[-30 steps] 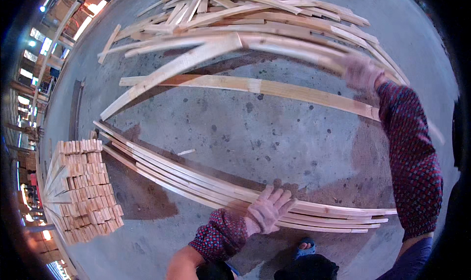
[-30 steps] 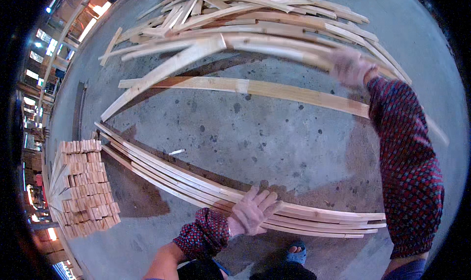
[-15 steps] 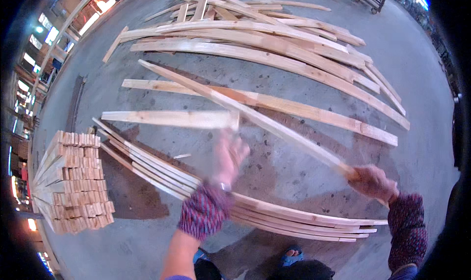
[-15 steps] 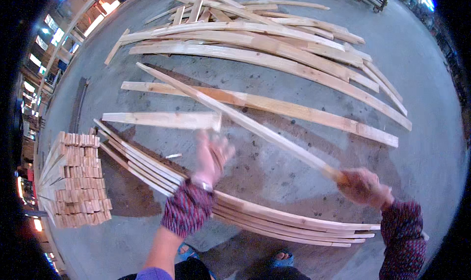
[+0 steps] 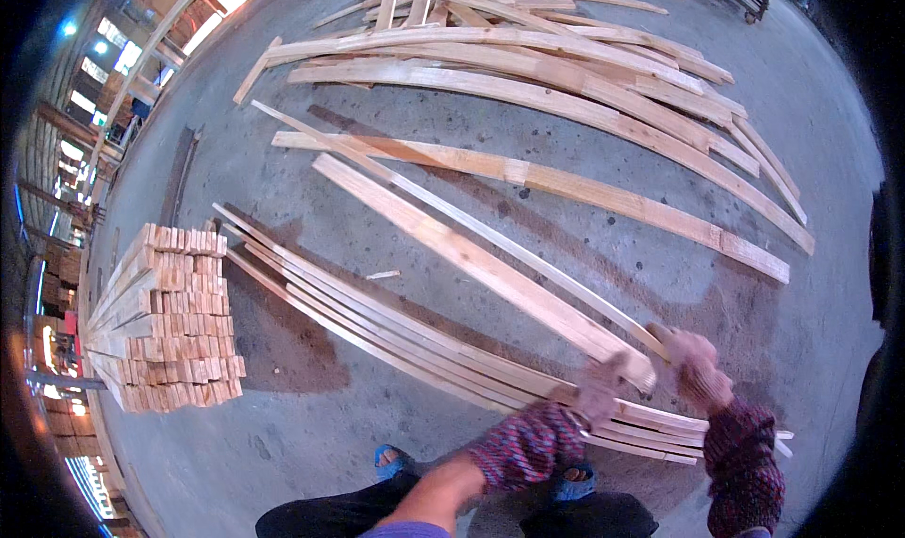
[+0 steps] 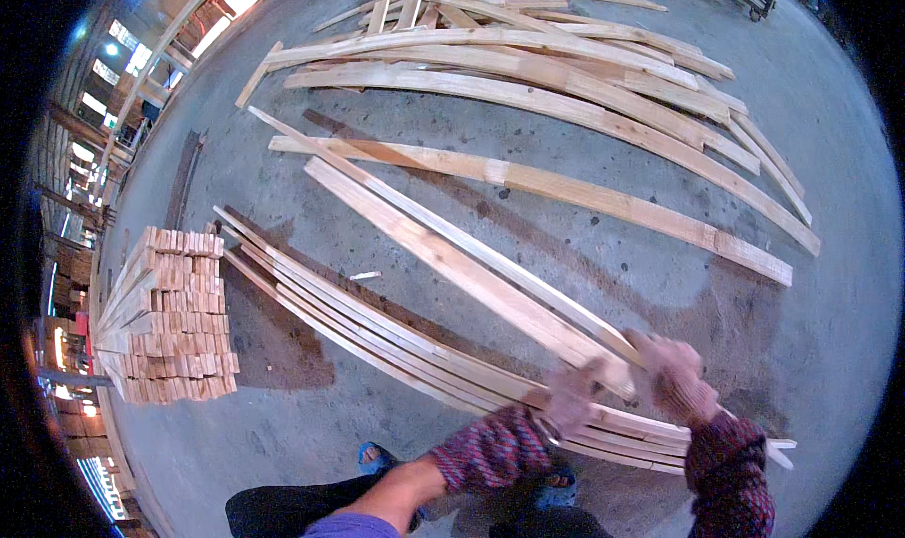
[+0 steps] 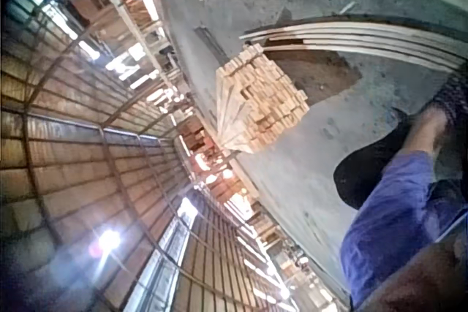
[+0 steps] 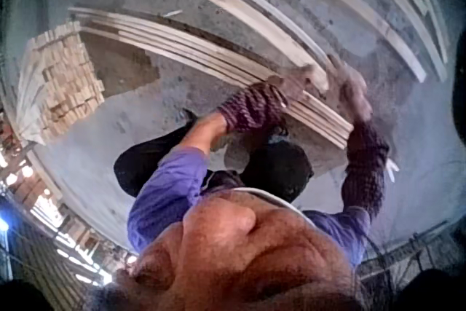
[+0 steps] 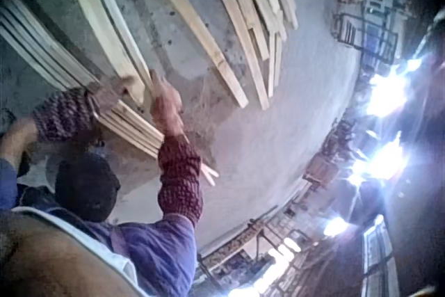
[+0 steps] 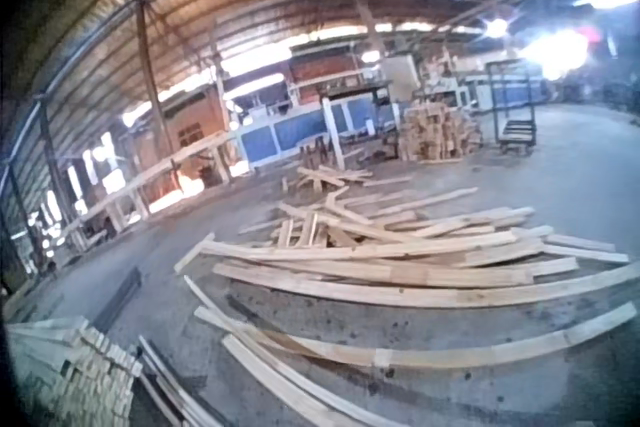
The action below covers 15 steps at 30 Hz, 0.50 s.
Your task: The person gathers scattered wooden planks from the floor of a workshop and stacks them into neat piles. They handle the wood by hand, picking up individual pieces and arranging them into organized stacks.
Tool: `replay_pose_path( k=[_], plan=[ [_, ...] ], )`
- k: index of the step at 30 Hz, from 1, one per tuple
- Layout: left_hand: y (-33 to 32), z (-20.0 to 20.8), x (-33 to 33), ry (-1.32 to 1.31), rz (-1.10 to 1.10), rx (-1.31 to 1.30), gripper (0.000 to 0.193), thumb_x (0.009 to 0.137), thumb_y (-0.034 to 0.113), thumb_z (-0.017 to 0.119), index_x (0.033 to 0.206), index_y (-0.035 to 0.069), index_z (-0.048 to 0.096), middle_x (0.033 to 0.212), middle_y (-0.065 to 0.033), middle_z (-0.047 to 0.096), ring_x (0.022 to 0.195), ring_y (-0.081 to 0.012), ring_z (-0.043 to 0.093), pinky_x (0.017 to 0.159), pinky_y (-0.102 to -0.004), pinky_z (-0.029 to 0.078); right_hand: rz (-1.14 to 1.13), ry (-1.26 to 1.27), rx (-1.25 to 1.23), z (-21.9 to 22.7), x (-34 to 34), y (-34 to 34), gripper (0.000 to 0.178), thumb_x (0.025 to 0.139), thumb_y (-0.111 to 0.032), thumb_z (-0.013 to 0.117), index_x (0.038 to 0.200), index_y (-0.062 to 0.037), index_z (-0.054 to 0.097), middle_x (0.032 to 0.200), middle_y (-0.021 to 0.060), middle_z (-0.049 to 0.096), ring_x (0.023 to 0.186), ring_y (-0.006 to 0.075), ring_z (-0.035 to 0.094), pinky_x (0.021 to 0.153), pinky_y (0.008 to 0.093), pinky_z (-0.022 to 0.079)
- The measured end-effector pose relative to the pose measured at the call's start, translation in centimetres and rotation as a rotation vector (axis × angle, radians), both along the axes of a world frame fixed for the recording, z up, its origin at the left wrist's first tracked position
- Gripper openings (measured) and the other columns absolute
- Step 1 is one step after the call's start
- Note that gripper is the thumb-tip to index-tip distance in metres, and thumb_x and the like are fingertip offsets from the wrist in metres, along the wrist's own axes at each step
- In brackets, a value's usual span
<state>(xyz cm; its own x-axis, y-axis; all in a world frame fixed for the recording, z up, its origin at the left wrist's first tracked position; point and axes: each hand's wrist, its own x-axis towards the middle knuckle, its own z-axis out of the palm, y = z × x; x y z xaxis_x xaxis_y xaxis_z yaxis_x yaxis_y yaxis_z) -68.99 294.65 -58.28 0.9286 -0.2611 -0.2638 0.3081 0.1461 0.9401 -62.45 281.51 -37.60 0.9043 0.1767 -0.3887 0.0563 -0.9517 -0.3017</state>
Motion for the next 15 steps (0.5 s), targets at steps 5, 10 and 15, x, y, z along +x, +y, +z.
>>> replay_pose_path(
  k=[5,10,15],
  plan=[
    [-5.7,5.1,-0.9,0.706,0.197,-0.374,0.015,0.087,0.013,0.064,0.099,0.006,0.067,0.111,-0.0090,0.062,0.093,-0.0193,0.062,0.080,-0.0330,0.054,0.061,-0.047,0.075,-4.8,4.2,3.3,0.036,0.088,-0.029,0.057,0.120,-0.0125,0.057,0.099,0.0156,0.066,0.092,0.0346,0.066,0.077,0.0445,0.052],
    [-4.6,7.5,-0.2,-0.017,-0.572,0.619,0.023,0.084,0.020,0.065,0.105,0.009,0.065,0.103,-0.0102,0.065,0.087,-0.0243,0.065,0.076,-0.0367,0.053,0.089,0.079,-0.022,-6.5,5.0,7.7,0.047,0.090,-0.040,0.057,0.127,-0.0115,0.052,0.107,0.0154,0.065,0.094,0.0333,0.066,0.077,0.0454,0.054],
    [-1.8,11.6,0.0,0.033,-0.669,0.208,0.024,0.083,0.019,0.066,0.104,0.007,0.065,0.098,-0.0111,0.066,0.081,-0.0260,0.065,0.071,-0.0378,0.053,0.120,-0.043,-0.129,-7.1,7.3,12.9,0.057,0.085,-0.036,0.064,0.130,-0.0067,0.044,0.108,0.0153,0.062,0.095,0.0333,0.066,0.075,0.0483,0.055]
  ],
)
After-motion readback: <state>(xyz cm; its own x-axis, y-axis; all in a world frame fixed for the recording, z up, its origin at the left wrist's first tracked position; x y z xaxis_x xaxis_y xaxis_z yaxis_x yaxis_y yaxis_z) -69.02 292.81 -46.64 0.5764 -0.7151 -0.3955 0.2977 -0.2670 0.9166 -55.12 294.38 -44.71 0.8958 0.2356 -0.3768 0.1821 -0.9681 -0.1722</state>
